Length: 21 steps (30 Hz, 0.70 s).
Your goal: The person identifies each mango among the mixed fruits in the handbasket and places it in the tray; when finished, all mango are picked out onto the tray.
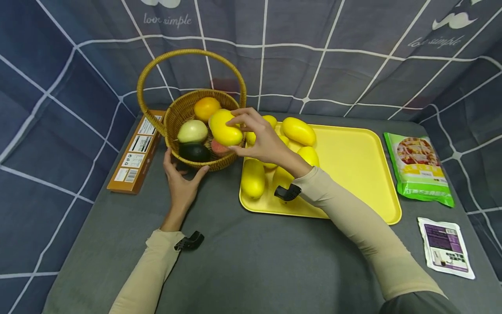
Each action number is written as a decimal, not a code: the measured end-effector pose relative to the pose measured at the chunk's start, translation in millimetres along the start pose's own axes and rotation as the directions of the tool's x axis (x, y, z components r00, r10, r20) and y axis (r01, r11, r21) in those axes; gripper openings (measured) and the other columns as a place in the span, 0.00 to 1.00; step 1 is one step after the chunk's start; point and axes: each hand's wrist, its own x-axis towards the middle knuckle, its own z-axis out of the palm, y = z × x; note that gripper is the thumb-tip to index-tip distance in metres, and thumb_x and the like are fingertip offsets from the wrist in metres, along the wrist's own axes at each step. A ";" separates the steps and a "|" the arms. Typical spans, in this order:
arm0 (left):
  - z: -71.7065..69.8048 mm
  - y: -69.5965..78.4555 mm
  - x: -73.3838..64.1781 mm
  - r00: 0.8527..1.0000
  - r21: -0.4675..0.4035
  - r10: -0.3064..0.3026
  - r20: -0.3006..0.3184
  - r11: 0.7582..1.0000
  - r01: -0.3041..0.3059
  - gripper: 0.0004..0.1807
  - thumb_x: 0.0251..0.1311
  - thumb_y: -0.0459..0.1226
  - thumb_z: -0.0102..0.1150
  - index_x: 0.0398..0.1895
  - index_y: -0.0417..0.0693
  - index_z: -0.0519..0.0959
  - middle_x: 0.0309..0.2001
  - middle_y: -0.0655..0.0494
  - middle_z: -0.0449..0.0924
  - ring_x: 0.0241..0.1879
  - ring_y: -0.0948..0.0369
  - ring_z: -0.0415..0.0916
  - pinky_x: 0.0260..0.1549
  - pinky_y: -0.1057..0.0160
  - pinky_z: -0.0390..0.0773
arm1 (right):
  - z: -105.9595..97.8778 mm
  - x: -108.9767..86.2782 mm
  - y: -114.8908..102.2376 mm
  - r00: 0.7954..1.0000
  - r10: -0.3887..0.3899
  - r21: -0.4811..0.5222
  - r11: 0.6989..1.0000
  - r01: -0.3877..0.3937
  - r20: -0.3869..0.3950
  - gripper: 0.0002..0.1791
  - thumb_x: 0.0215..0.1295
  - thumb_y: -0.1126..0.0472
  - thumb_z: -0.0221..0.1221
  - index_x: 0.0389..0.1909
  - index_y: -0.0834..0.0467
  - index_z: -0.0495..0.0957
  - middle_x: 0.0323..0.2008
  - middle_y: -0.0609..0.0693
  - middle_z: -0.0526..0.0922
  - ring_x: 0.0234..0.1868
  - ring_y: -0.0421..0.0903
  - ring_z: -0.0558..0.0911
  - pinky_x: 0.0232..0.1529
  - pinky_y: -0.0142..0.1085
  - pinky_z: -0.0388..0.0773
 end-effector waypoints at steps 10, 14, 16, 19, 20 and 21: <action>1.5 0.9 -1.1 1.000 -0.002 0.000 0.008 1.000 0.000 0.53 0.52 0.29 0.70 0.74 0.31 0.44 0.73 0.31 0.45 0.68 0.37 0.55 0.49 0.41 0.64 | -27.3 -41.1 -2.5 0.997 0.042 0.026 0.999 -0.041 -0.066 0.27 0.49 0.64 0.73 0.52 0.60 0.76 0.63 0.58 0.69 0.64 0.51 0.71 0.54 0.45 0.79; 1.8 0.8 -1.2 1.000 -0.002 -0.006 0.010 1.000 0.006 0.53 0.52 0.29 0.70 0.74 0.32 0.44 0.73 0.31 0.45 0.68 0.37 0.55 0.49 0.43 0.64 | -46.4 -66.7 3.6 0.988 0.101 0.017 0.995 -0.100 -0.119 0.28 0.49 0.68 0.73 0.52 0.61 0.75 0.64 0.57 0.68 0.65 0.51 0.71 0.55 0.47 0.78; 1.5 0.5 -0.9 1.000 -0.004 -0.008 0.010 1.000 0.008 0.53 0.52 0.29 0.70 0.74 0.32 0.44 0.73 0.31 0.45 0.68 0.37 0.55 0.49 0.43 0.64 | -56.3 -80.1 7.8 0.978 0.141 0.006 0.990 -0.142 -0.153 0.28 0.48 0.70 0.72 0.52 0.62 0.74 0.64 0.57 0.68 0.65 0.52 0.71 0.55 0.49 0.78; 0.5 -0.3 -1.1 1.000 -0.010 0.000 0.007 1.000 0.000 0.53 0.52 0.29 0.70 0.74 0.32 0.44 0.73 0.31 0.45 0.67 0.36 0.56 0.48 0.43 0.64 | -69.9 -98.9 15.5 0.960 0.197 -0.003 0.979 -0.202 -0.198 0.28 0.48 0.72 0.72 0.52 0.64 0.74 0.64 0.57 0.68 0.65 0.52 0.71 0.55 0.51 0.78; 0.0 -0.8 -1.1 1.000 -0.011 0.003 0.005 1.000 -0.003 0.53 0.52 0.28 0.70 0.74 0.32 0.44 0.73 0.31 0.45 0.67 0.36 0.56 0.48 0.43 0.64 | -74.1 -104.5 17.8 0.955 0.210 -0.012 0.976 -0.217 -0.209 0.28 0.48 0.72 0.71 0.52 0.64 0.73 0.64 0.57 0.68 0.65 0.52 0.71 0.55 0.51 0.78; -0.5 -1.1 -1.3 1.000 -0.012 0.007 0.002 1.000 -0.007 0.53 0.52 0.28 0.70 0.74 0.32 0.44 0.73 0.31 0.45 0.66 0.36 0.56 0.48 0.43 0.64 | -78.2 -109.8 20.3 0.951 0.220 -0.024 0.973 -0.230 -0.217 0.28 0.48 0.72 0.71 0.52 0.64 0.73 0.64 0.58 0.67 0.65 0.52 0.70 0.55 0.51 0.77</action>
